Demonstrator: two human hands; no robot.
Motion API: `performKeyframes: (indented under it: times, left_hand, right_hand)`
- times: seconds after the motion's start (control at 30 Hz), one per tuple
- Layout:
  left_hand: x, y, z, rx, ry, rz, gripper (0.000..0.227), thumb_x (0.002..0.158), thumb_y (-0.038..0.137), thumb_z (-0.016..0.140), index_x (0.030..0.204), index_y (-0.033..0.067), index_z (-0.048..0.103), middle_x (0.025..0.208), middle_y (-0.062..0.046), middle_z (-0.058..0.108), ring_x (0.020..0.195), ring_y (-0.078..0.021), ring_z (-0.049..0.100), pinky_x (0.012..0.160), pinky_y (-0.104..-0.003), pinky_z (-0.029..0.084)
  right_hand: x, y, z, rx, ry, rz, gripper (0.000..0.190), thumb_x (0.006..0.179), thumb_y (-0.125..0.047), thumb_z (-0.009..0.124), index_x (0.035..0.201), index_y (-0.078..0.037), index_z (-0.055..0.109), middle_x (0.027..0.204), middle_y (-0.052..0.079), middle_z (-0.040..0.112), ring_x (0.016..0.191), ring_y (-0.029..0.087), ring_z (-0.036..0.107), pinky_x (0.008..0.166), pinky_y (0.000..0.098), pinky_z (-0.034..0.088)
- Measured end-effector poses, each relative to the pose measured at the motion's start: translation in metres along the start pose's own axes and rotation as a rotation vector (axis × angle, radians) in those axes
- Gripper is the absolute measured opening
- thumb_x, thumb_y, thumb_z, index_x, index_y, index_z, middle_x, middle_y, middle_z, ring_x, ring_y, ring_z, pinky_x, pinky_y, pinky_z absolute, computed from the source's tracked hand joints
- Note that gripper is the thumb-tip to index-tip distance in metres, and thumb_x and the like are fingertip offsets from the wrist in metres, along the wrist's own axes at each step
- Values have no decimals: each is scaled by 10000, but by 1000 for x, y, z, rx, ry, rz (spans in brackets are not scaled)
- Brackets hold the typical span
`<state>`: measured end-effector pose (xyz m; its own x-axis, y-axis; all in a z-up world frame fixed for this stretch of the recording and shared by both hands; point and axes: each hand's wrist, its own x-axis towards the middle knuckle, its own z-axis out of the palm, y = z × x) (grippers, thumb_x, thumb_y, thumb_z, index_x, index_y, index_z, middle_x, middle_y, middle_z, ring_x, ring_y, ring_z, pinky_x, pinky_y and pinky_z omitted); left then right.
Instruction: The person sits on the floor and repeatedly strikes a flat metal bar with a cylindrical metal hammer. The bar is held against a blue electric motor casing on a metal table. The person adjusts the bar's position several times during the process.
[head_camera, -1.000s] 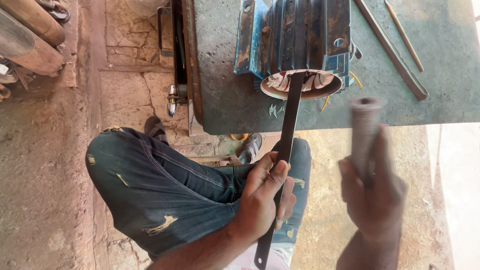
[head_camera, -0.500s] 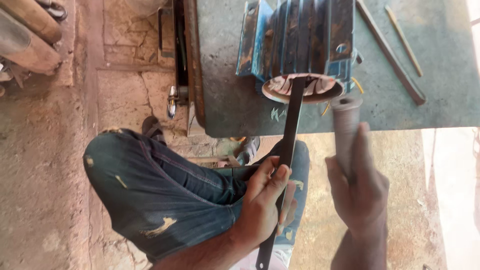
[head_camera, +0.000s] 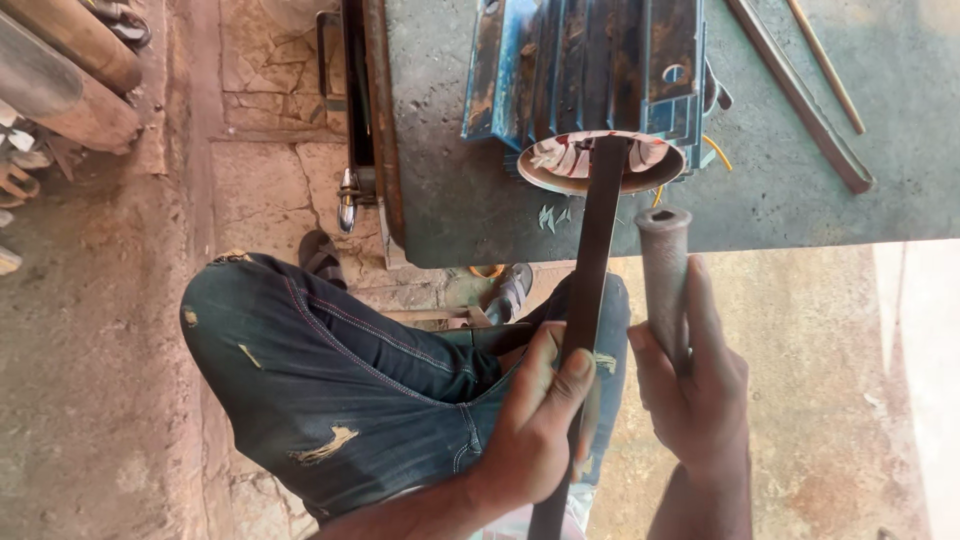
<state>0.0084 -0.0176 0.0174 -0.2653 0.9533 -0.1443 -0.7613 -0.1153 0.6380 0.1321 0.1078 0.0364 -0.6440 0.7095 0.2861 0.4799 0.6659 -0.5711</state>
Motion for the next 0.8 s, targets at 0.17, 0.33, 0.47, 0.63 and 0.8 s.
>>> performKeyframes:
  times: [0.17, 0.33, 0.47, 0.63, 0.8]
  left_hand:
    - [-5, -2, 4, -72, 8, -38, 296, 1136, 325, 387, 1198, 47, 468, 591, -16, 458, 413, -91, 378, 384, -241, 333]
    - [-9, -3, 8, -92, 64, -45, 318, 1122, 330, 393, 1217, 40, 486, 572, -14, 449, 396, -87, 368, 374, -241, 322]
    - [-11, -2, 6, -99, 60, -33, 357, 1128, 357, 391, 1195, 18, 482, 559, -19, 449, 378, -93, 364, 377, -246, 316]
    - [-14, -1, 8, -180, 73, -37, 359, 1126, 359, 407, 1205, 16, 479, 553, -13, 438, 389, -91, 362, 387, -249, 322]
    - [-12, -3, 16, -247, 124, -37, 315, 1114, 325, 443, 1188, 22, 487, 546, 0, 409, 376, -86, 347, 358, -247, 299]
  right_hand:
    - [-8, 5, -3, 91, 15, 63, 700, 977, -21, 659, 1590, 81, 337, 786, 54, 670, 632, 65, 604, 542, 241, 489]
    - [-9, 12, -1, 122, 11, 42, 712, 985, -20, 666, 1599, 78, 319, 844, 64, 683, 643, 74, 604, 552, 240, 497]
    - [-13, 15, 3, 116, 1, 38, 735, 975, -21, 682, 1600, 86, 309, 851, 75, 692, 633, 78, 607, 530, 242, 497]
    - [-13, 13, 0, 182, 4, 35, 727, 976, -18, 660, 1593, 94, 293, 831, 67, 690, 587, 68, 615, 471, 238, 495]
    - [4, 2, -5, 534, 166, 28, 694, 1000, -88, 638, 1596, 31, 303, 666, -20, 661, 503, 21, 629, 486, 207, 454]
